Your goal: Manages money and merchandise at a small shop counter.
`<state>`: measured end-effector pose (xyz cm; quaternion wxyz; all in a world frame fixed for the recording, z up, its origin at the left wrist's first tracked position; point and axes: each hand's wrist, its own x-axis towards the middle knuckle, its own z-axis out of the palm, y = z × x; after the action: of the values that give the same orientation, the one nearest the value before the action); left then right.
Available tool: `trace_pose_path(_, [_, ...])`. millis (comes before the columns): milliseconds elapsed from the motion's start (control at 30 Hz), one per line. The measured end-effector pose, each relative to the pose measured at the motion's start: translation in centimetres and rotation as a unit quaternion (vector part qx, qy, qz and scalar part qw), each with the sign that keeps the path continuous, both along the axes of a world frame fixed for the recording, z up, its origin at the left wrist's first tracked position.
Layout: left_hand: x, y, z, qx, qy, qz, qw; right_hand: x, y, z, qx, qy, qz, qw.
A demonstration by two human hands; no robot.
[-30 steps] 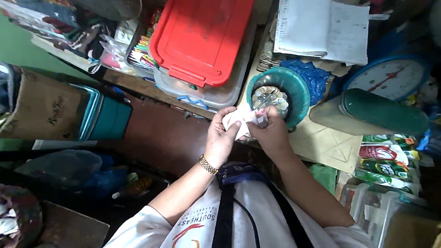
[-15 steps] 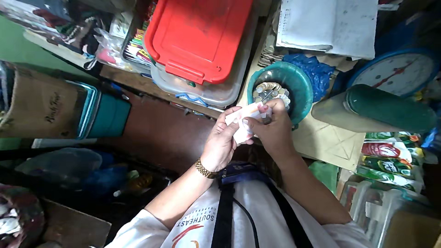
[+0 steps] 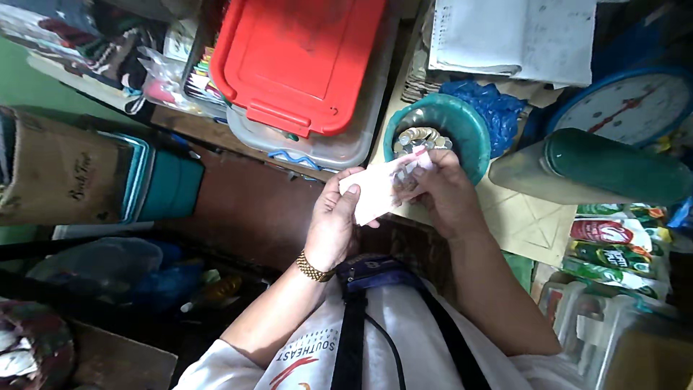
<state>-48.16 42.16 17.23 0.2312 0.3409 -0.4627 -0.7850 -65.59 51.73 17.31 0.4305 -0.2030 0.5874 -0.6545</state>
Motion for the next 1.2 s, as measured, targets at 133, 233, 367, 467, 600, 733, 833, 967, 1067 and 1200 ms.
trace_pose_path(133, [0.2,-0.2,-0.1,-0.009,0.019,0.0,1.0,-0.3,-0.1,-0.9,0.029,-0.034,-0.052,0.998])
trace_pose_path(233, [0.1,-0.2,-0.3,-0.049,-0.001,0.005,0.999,0.7,-0.6,-1.9,0.091,0.071,-0.069,0.991])
trace_pose_path(367, [0.0,-0.3,-0.3,-0.102,-0.024,-0.005,0.995,1.4,-0.6,-2.9,0.157,0.351,-0.044,0.922])
trace_pose_path(467, [-0.2,-0.4,-0.2,-0.163,-0.042,-0.006,0.986,1.7,-0.3,-2.1,0.112,0.459,-0.069,0.878])
trace_pose_path(600, [-0.4,-0.1,0.1,-0.246,-0.08,-0.007,0.966,3.5,0.3,-0.4,0.043,0.561,-0.062,0.824])
trace_pose_path(733, [-0.7,0.2,0.2,-0.283,-0.07,-0.002,0.956,4.2,-0.4,-1.2,0.127,0.593,-0.047,0.794])
trace_pose_path(833, [-0.8,0.1,0.2,-0.3,-0.055,-0.005,0.952,3.8,-0.6,-1.2,0.154,0.568,-0.019,0.808])
trace_pose_path(967, [-0.9,-0.2,0.1,-0.298,-0.022,-0.017,0.954,3.0,-0.2,-1.1,0.119,0.429,0.089,0.891])
trace_pose_path(1067, [-0.4,-0.6,0.2,-0.298,-0.014,-0.042,0.954,2.3,0.4,-1.2,0.049,0.237,0.105,0.965])
trace_pose_path(1200, [-0.1,-0.9,0.0,-0.321,-0.016,-0.063,0.945,1.8,0.9,-1.3,0.026,0.153,0.086,0.984])
